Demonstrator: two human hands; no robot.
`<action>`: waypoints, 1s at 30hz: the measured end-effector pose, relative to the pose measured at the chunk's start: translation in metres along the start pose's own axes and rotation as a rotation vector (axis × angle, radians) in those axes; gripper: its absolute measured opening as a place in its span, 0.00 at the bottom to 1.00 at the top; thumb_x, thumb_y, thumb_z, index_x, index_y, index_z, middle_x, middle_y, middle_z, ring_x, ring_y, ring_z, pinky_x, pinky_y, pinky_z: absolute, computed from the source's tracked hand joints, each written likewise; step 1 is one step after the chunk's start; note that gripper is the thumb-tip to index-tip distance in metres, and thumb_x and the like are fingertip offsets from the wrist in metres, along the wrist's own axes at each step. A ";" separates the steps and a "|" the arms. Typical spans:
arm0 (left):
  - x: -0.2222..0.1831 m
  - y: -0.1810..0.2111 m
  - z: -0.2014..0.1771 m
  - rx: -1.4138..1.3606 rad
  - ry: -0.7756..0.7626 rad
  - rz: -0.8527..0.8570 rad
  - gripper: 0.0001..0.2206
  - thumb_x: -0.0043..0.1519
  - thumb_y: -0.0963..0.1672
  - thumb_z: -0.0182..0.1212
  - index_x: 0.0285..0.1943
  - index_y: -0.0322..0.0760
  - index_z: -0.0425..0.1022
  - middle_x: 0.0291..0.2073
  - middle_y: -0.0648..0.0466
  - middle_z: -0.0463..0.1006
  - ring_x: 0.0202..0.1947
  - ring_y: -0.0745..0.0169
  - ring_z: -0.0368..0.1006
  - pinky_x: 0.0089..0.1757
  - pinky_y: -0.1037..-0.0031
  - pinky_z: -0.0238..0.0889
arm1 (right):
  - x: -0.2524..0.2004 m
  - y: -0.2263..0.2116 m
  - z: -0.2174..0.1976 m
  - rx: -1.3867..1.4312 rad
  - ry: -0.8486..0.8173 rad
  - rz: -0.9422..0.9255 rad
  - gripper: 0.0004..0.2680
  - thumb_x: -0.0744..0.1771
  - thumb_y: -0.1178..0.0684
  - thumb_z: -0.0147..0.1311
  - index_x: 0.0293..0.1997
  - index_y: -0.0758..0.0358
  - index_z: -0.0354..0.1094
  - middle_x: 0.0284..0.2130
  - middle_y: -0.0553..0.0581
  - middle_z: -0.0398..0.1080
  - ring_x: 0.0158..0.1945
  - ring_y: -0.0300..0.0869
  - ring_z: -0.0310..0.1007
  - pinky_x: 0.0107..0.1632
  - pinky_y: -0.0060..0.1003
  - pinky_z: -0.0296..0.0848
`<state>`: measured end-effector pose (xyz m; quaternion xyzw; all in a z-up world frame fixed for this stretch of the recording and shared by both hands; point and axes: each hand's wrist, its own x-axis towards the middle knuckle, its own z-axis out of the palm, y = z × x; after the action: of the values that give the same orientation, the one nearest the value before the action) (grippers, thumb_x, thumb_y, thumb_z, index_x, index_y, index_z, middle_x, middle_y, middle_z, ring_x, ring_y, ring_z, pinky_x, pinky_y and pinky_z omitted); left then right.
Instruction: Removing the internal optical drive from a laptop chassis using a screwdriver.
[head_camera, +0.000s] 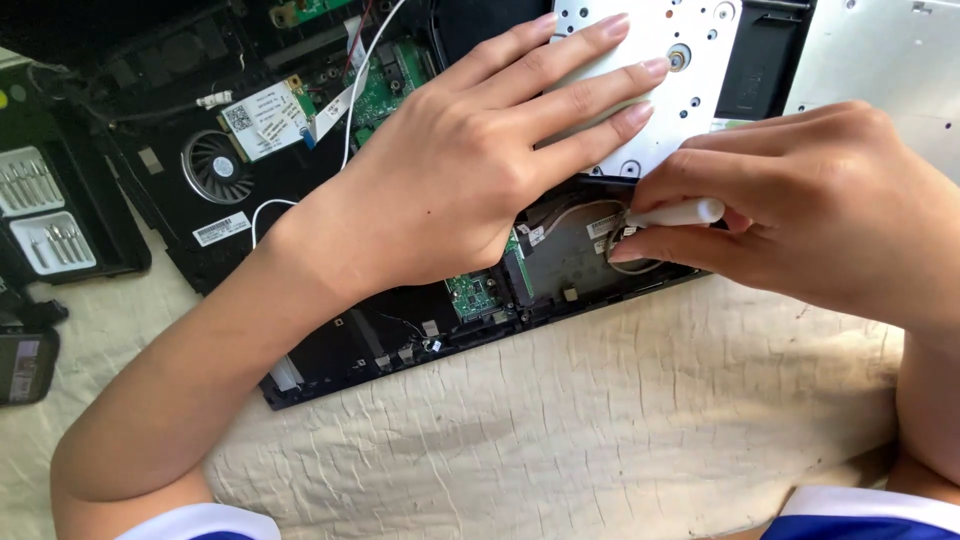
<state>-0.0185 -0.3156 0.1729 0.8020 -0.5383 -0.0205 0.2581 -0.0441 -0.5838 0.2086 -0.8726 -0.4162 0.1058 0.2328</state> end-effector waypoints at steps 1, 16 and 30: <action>0.000 0.000 0.000 0.000 0.000 -0.003 0.26 0.66 0.31 0.56 0.76 0.26 0.66 0.75 0.44 0.58 0.75 0.40 0.49 0.72 0.51 0.47 | 0.000 0.000 0.000 0.001 -0.002 -0.002 0.10 0.67 0.44 0.68 0.37 0.56 0.72 0.22 0.46 0.69 0.19 0.36 0.64 0.25 0.32 0.60; 0.000 0.002 0.001 -0.024 0.002 -0.008 0.25 0.67 0.29 0.51 0.76 0.25 0.66 0.75 0.44 0.58 0.75 0.39 0.49 0.72 0.51 0.46 | 0.001 0.015 -0.019 0.310 0.065 0.156 0.11 0.61 0.55 0.72 0.37 0.69 0.73 0.31 0.57 0.75 0.31 0.41 0.72 0.38 0.32 0.69; 0.005 0.015 0.008 -0.176 0.185 -0.151 0.11 0.78 0.38 0.53 0.64 0.25 0.79 0.69 0.47 0.69 0.71 0.40 0.61 0.67 0.43 0.54 | 0.001 0.033 0.004 0.655 0.112 0.686 0.06 0.70 0.57 0.64 0.41 0.70 0.72 0.27 0.59 0.70 0.27 0.38 0.68 0.29 0.25 0.62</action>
<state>-0.0316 -0.3273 0.1738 0.8131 -0.4464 -0.0129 0.3734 -0.0223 -0.5994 0.1891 -0.8447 -0.0355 0.2549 0.4693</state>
